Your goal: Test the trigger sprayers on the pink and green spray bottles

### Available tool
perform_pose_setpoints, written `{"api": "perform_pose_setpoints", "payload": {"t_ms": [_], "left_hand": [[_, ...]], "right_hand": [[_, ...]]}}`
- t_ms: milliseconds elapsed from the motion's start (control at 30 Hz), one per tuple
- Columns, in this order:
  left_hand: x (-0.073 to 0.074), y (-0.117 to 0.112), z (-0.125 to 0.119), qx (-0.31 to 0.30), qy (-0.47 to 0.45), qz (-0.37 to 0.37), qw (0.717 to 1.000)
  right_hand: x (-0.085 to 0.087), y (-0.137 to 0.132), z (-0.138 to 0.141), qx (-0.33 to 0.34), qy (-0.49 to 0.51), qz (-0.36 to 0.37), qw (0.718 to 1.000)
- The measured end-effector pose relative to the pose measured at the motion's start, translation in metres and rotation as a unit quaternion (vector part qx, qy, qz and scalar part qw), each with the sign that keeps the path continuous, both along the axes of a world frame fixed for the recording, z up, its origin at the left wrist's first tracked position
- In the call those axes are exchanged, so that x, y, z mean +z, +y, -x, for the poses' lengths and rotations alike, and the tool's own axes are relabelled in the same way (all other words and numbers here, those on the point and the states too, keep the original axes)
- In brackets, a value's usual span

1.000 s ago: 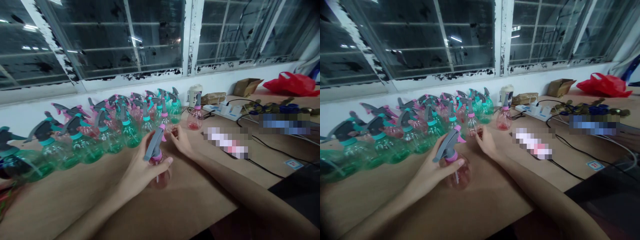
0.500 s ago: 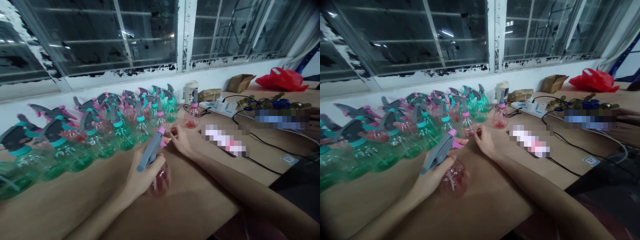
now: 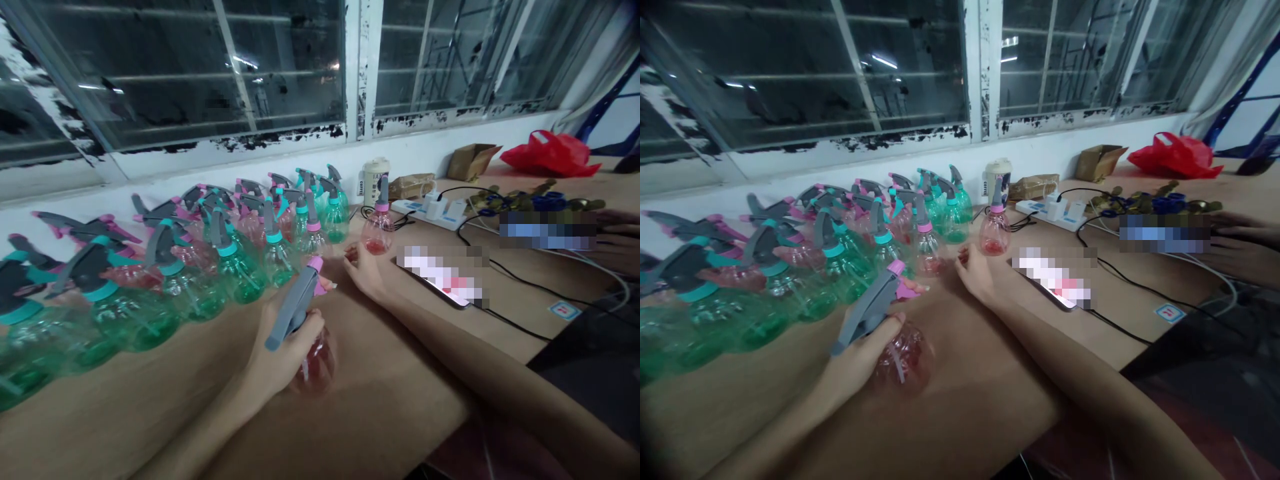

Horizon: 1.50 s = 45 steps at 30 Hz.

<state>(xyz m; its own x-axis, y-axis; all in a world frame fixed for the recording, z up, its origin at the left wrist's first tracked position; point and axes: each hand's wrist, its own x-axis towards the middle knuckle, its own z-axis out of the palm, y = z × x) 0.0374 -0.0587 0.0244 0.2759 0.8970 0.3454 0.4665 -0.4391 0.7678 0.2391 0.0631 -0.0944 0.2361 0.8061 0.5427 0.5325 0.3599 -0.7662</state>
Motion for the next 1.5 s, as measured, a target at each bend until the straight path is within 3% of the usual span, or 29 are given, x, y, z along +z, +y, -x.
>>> {"api": "perform_pose_setpoints", "payload": {"t_ms": [133,500,833,1133,1500], "left_hand": [[0.000,0.002,0.000,-0.015,-0.002,-0.015,1.000],[0.004,0.006,0.009,0.049,-0.009,-0.009,0.999],[-0.005,0.012,0.015,0.014,-0.018,-0.005,1.000],[-0.006,0.014,0.014,-0.011,-0.028,-0.041,0.999],[-0.009,0.015,0.015,-0.029,-0.047,-0.025,0.998]], "right_hand": [[-0.002,0.008,-0.012,-0.019,-0.017,0.006,1.000],[0.005,0.000,-0.006,0.015,-0.181,0.044,0.982],[0.010,-0.009,0.002,0.000,-0.321,0.059,0.945],[0.020,-0.025,0.012,-0.028,-0.360,0.064,0.930],[0.019,-0.033,0.022,-0.028,-0.389,0.045,0.920]]}}
